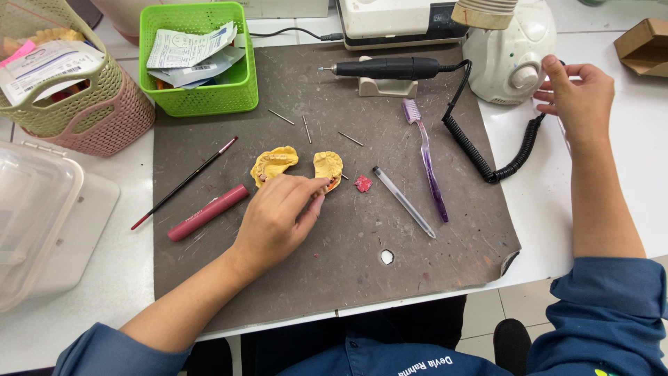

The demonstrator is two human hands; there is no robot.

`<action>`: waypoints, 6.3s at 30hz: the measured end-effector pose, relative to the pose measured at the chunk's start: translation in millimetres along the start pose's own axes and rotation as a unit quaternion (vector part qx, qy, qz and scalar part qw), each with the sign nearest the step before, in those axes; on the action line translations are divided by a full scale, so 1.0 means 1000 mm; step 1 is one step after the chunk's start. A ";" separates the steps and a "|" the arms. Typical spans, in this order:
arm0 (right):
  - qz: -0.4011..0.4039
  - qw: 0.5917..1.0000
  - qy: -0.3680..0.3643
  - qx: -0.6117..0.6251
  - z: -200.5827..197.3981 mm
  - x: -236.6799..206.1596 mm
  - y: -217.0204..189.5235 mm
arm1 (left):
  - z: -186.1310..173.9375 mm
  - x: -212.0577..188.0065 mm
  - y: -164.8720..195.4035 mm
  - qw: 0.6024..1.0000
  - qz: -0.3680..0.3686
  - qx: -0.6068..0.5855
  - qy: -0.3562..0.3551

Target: The person uses a rotary handpiece to grind and shape a small dental prosthesis component, then places it into a yellow dental cast to check fit. They repeat the grinding and fitting steps several times, adjusting the component until it seats properly in the cast.

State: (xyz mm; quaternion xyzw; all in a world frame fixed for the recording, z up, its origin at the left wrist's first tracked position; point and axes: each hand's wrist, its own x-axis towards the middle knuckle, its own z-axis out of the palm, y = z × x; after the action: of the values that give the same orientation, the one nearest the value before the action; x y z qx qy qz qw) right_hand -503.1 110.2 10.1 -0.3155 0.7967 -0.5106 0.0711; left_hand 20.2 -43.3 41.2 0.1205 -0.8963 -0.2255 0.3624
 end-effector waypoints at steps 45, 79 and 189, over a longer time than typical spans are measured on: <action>-0.242 0.957 -0.078 -0.139 -0.007 0.021 0.053 | 0.025 0.001 -0.005 0.986 -0.082 -0.139 0.034; -0.341 0.920 -0.094 -0.166 -0.007 0.014 0.040 | 0.017 0.003 -0.007 1.000 -0.021 -0.012 0.010; -0.525 0.801 -0.288 -0.013 0.114 -0.196 -0.159 | 0.018 -0.008 0.013 0.976 -0.003 -0.208 -0.056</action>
State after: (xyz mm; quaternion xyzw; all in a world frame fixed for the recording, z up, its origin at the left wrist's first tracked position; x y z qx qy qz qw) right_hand -229.8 90.9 52.7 -0.8185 0.4590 -0.3452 0.0140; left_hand 12.5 -23.1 32.0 0.0322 -0.8483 -0.4146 0.3278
